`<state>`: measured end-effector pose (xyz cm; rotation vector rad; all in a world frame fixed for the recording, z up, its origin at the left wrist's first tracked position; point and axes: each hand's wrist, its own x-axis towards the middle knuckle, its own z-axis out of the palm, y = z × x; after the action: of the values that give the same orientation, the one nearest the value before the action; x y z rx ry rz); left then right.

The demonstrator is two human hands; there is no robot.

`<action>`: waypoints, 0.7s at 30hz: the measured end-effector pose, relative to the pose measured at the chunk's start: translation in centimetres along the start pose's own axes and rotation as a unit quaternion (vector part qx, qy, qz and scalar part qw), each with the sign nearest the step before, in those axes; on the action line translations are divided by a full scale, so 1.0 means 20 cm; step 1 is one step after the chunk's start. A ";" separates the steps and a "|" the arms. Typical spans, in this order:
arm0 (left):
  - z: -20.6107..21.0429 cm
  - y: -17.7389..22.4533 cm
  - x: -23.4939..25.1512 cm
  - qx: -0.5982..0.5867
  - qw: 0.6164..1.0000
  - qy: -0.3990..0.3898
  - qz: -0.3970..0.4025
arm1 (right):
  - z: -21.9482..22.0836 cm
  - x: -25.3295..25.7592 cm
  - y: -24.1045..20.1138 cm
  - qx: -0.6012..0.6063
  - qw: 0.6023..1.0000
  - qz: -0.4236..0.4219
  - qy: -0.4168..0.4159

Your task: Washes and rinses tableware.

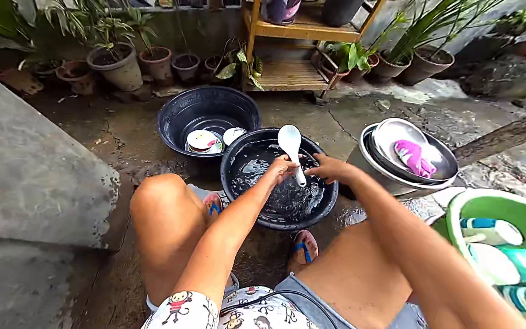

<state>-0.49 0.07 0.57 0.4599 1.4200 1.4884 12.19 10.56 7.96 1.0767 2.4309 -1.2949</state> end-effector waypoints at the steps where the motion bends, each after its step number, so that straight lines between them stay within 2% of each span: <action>1: -0.03 0.05 0.00 0.067 0.998 -0.020 -0.005 | 0.09 0.11 0.03 0.041 0.999 -0.009 -0.005; 3: -0.12 0.19 0.03 0.234 0.968 -0.081 -0.030 | 0.26 0.28 0.10 0.191 0.980 -0.054 0.013; 4: -0.18 0.27 0.04 0.285 0.953 -0.095 -0.039 | 0.36 0.35 0.13 0.279 0.958 -0.065 0.030; 5: -0.26 0.36 0.05 0.301 0.950 -0.078 -0.039 | 0.44 0.39 0.15 0.339 0.938 -0.053 0.045; 6: -0.35 0.42 0.08 0.283 0.958 -0.030 -0.030 | 0.51 0.42 0.17 0.369 0.927 -0.027 0.063; 8: -0.58 0.50 0.21 0.216 0.970 0.115 0.005 | 0.61 0.47 0.20 0.371 0.924 0.026 0.094; 10: -0.85 0.46 0.39 0.246 0.938 0.245 0.016 | 0.65 0.50 0.21 0.365 0.921 0.075 0.108; 11: -0.98 0.42 0.47 0.296 0.916 0.272 0.001 | 0.66 0.53 0.22 0.373 0.916 0.095 0.114; 13: -1.17 0.31 0.62 0.399 0.877 0.255 -0.077 | 0.66 0.60 0.23 0.378 0.910 0.124 0.120; 15: -1.25 0.24 0.72 0.459 0.855 0.204 -0.129 | 0.68 0.65 0.26 0.327 0.928 0.122 0.133; 18: -1.35 0.12 0.91 0.505 0.833 0.197 -0.111 | 0.67 0.62 0.28 0.269 0.947 0.118 0.129; 21: -1.47 0.04 1.07 0.504 0.828 0.223 -0.102 | 0.69 0.59 0.29 0.319 0.929 0.156 0.105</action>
<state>-34.14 2.36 -13.26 0.5720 2.5216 0.5609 5.34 7.84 -9.67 1.7505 1.8610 -1.9894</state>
